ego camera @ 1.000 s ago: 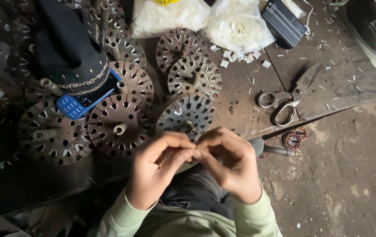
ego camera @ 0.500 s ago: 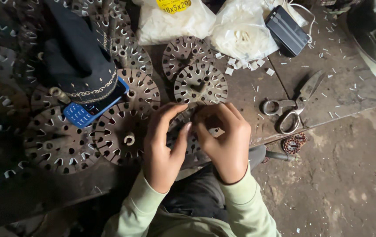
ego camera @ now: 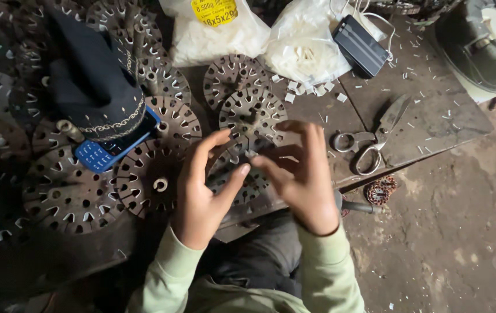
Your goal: The person sits on the floor and repeatedly picks small white plastic pieces, cuts them with scissors, and inserts them into the slots of circular wooden discs. The person handles multiple discs and continues the repetitive insertion process throughout the clip.
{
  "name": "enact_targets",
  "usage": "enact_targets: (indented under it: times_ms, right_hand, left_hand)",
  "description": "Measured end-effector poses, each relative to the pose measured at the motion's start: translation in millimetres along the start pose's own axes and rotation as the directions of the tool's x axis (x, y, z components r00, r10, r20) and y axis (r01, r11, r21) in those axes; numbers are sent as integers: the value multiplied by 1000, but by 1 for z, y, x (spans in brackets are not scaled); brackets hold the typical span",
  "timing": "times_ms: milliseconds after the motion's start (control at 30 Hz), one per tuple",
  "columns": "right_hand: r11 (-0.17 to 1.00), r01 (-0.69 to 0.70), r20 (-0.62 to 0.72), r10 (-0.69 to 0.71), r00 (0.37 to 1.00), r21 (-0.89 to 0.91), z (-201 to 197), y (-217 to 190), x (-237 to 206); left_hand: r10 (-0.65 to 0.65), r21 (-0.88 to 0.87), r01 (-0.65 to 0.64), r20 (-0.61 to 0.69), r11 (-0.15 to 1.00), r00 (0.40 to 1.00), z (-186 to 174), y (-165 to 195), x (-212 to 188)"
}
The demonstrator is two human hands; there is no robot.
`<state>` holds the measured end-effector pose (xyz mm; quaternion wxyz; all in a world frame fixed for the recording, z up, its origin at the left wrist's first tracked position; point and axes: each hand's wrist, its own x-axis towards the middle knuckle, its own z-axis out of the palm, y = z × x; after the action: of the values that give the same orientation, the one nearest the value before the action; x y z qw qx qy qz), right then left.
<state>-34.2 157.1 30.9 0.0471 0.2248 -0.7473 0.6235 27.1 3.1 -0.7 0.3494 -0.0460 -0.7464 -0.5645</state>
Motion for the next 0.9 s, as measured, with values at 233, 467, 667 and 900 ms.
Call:
enact_targets:
  times_ms: [233,467,667,900]
  right_hand:
    - [997,-46,101,52,994,-68,-9,28,10]
    - [996,-24,32,27,999,-88,2,28,2]
    - [980,62,-34,-70,997,-187,10,22,-3]
    - [963,143,-53,-159,986,-226,13,16,0]
  left_hand:
    - [-169,-145,172,30,974,985,9,-9,6]
    - [-156,-204,159,29,966,987,11,-12,4]
    - [-106,5,108,-106,994,989,22,-9,1]
    - [-245,-227,239,1,944,970,17,-19,1]
